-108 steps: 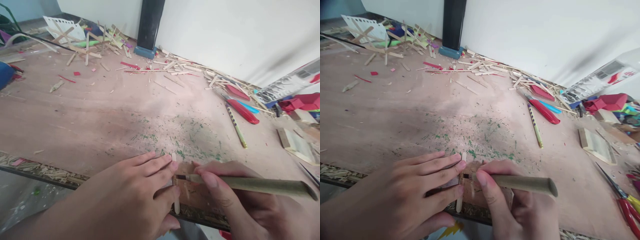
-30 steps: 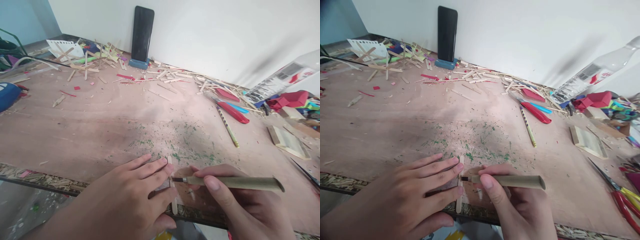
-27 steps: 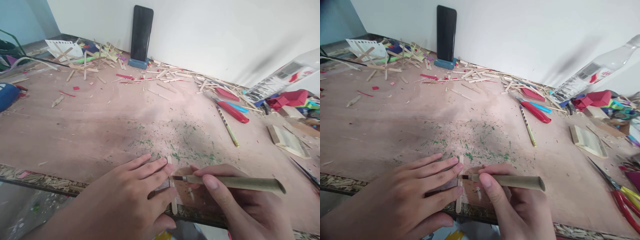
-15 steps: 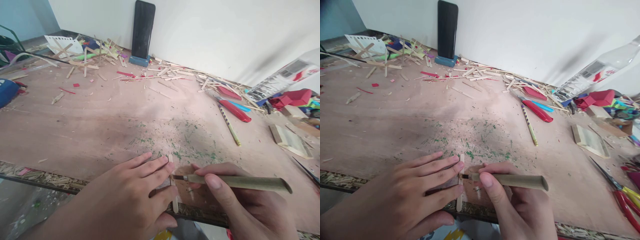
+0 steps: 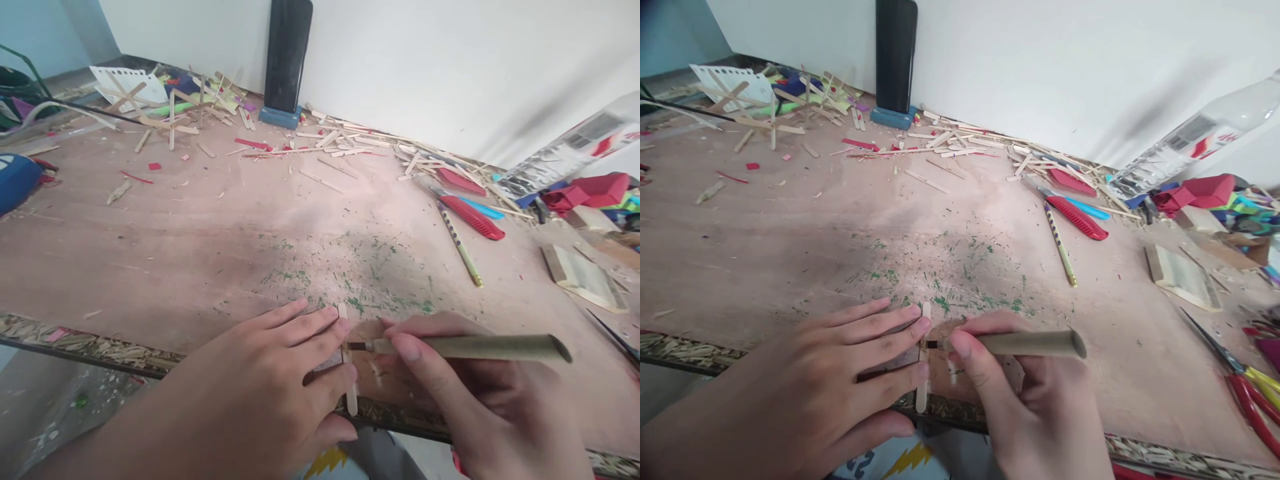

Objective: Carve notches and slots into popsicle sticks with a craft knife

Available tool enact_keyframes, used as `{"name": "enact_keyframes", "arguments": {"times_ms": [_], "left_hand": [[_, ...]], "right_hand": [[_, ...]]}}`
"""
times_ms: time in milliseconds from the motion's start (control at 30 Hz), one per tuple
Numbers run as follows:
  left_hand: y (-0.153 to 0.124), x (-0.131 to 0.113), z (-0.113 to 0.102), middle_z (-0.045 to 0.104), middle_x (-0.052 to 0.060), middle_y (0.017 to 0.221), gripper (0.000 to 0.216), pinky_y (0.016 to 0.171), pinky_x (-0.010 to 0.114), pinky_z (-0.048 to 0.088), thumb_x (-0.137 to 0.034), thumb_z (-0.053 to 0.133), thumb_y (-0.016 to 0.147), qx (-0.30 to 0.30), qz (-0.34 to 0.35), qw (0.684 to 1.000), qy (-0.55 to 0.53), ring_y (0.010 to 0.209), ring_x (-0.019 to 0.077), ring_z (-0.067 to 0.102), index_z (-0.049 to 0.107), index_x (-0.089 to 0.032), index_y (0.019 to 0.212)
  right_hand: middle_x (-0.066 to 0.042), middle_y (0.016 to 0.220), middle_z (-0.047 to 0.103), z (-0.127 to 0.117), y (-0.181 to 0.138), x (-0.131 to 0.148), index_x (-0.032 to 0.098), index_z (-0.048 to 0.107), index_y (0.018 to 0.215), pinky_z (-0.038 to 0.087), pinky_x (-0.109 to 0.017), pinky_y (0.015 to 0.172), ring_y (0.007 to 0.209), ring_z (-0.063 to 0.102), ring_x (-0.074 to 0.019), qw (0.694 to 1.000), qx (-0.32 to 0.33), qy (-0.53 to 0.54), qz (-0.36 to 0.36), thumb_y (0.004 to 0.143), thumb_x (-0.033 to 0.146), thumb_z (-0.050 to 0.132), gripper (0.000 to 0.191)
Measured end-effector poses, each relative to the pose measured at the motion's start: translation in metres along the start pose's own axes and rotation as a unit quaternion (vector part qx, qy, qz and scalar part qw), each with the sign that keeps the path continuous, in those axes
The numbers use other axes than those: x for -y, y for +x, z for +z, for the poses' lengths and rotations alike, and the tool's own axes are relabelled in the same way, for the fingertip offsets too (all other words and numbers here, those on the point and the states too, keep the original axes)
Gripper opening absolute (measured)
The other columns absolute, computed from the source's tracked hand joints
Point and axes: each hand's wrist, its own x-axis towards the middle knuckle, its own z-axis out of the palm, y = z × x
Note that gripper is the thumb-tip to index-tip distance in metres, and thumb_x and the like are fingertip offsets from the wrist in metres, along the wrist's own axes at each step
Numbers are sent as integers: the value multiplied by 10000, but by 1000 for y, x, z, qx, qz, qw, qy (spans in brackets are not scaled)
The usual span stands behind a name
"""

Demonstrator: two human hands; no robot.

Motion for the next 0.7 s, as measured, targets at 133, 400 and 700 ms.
{"name": "enact_keyframes", "arguments": {"times_ms": [133, 400, 700], "left_hand": [[-1, -1, 0, 633, 88, 1521, 311, 1234, 465, 482, -428, 606, 1074, 5, -5, 1000, -10, 1416, 259, 609, 694, -205, 1272], [-1, -1, 1, 614, 92, 1543, 315, 1229, 480, 485, -439, 571, 1089, 13, -1, 1000, -9, 1418, 259, 606, 672, -211, 1281], [-2, -1, 0, 652, 82, 1501, 303, 1203, 480, 512, -443, 601, 1074, 5, -3, 1000, -8, 1399, 264, 622, 682, -209, 1249]], "right_hand": [[-3, 788, 791, -7, 6, -4, 282, 810, 887, 643, -215, 681, 723, 769, -197, 998, 56, 25, 30, 806, 534, 852, 268], [-23, 808, 814, -22, 17, -20, 284, 823, 1023, 673, -282, 598, 717, 801, -242, 987, 149, 55, 15, 889, 468, 803, 228], [-31, 868, 833, -25, 17, -28, 291, 793, 1013, 690, -319, 678, 812, 829, -279, 983, 152, 95, 47, 898, 437, 801, 186]]}}
